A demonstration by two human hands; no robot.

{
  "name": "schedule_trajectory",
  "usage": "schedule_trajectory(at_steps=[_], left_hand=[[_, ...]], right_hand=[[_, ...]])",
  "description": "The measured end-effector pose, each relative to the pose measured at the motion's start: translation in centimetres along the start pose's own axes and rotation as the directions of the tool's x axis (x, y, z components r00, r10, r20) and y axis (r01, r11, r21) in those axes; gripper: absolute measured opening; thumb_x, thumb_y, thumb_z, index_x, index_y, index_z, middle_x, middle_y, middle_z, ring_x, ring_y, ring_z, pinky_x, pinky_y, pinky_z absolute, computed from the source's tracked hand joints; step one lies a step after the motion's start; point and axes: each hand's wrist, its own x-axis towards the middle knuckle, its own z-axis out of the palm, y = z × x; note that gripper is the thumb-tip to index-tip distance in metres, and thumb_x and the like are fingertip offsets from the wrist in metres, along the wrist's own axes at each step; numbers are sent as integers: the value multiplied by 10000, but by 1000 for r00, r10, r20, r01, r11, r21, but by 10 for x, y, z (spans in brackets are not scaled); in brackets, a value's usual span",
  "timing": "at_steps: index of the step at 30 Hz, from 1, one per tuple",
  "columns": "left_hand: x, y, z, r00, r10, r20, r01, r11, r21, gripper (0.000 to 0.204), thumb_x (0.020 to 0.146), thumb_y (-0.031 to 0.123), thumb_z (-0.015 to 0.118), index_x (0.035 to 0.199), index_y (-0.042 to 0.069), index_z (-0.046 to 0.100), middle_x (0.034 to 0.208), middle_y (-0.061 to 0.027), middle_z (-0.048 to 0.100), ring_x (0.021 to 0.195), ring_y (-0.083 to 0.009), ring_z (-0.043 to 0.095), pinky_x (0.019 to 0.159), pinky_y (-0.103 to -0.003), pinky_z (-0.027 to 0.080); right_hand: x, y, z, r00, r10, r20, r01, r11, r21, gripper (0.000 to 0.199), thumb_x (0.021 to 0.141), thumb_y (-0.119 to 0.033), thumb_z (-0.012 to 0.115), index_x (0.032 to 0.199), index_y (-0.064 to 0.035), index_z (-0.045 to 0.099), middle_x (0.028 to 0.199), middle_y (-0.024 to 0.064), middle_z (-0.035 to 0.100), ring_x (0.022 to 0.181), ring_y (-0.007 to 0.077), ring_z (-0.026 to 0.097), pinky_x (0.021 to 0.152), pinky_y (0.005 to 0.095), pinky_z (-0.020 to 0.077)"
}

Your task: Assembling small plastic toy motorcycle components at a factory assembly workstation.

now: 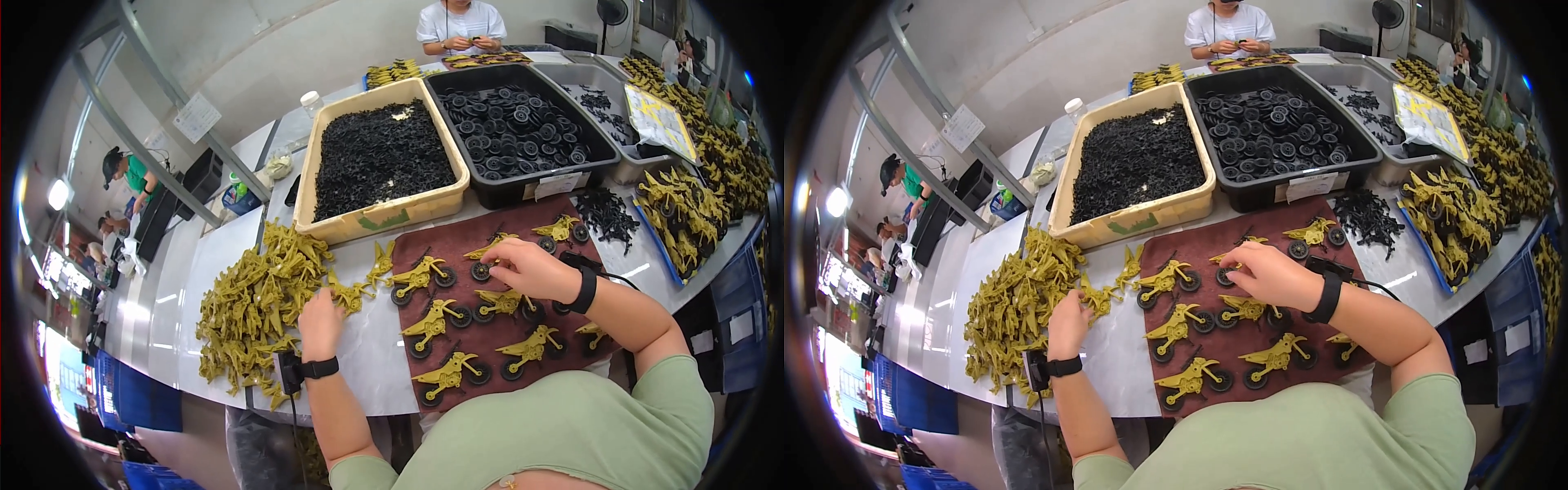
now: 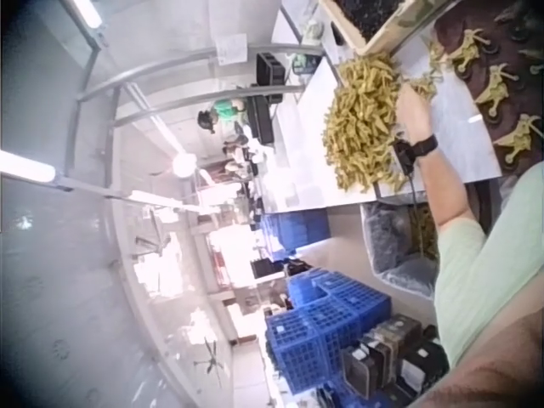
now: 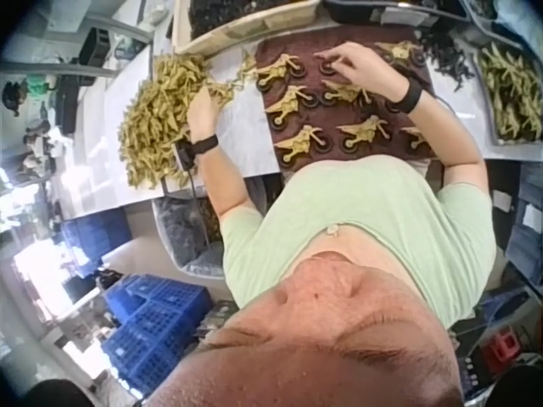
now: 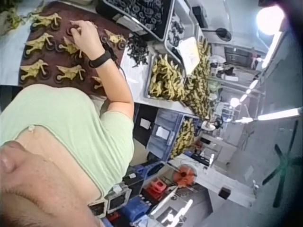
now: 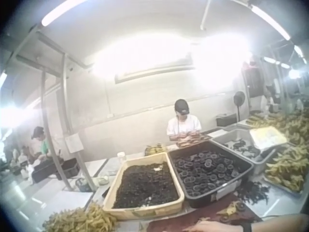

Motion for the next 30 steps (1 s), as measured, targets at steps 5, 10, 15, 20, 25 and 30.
schedule_trajectory(at_steps=[5, 10, 15, 20, 25, 30], left_hand=[[14, 9, -7, 959, 265, -100, -232, 937, 260, 234, 789, 68, 591, 999, 161, 635, 963, -96, 570, 941, -286, 547, 761, -402, 450], [40, 0, -1, 870, 491, -53, -406, 772, 490, 199, 809, 100, 543, 943, 197, 654, 966, -60, 539, 943, -239, 507, 762, -361, 424], [55, -1, -15, 760, 638, 124, -621, 656, 429, 297, 692, 57, 666, 952, 198, 633, 1041, -50, 564, 1017, -256, 507, 812, -394, 428], [59, 10, -34, 869, 494, -7, -493, 867, -68, 451, 666, -4, 676, 1092, 84, 558, 1110, -71, 602, 1068, -275, 542, 945, -369, 422], [60, 47, -27, 875, 440, -203, -478, 716, -508, 413, 754, 61, 670, 1134, 2, 520, 1012, -94, 613, 950, -219, 593, 880, -324, 455], [39, 143, -2, 805, 579, -129, -543, 631, -554, 453, 864, 52, 602, 1283, -35, 456, 1038, -127, 569, 947, -208, 565, 852, -304, 449]], right_hand=[[-12, 8, -3, 993, -102, -66, 102, 995, -12, 214, 883, -110, 607, 1082, -29, 622, 954, 117, 591, 812, 226, 606, 713, 319, 494], [-18, 4, -10, 989, -120, -82, 120, 993, -1, 198, 879, -109, 605, 1057, -27, 631, 945, 126, 602, 828, 248, 603, 723, 331, 493], [-23, 5, -22, 982, -124, -143, 127, 992, 11, 187, 878, -109, 602, 1040, -23, 636, 944, 132, 610, 839, 259, 605, 733, 335, 495], [-26, 13, -31, 977, -46, -206, 64, 995, 83, 172, 885, -91, 592, 1033, -15, 637, 874, 99, 637, 770, 192, 619, 691, 307, 498], [-18, 26, -35, 980, 83, -182, 7, 896, 444, 175, 915, -71, 561, 1059, 16, 608, 875, 66, 664, 767, 114, 629, 681, 271, 512], [-12, 29, -48, 982, 33, -188, 41, 927, 373, 174, 916, -66, 557, 1061, 19, 604, 889, 71, 667, 759, 113, 633, 689, 271, 517]])
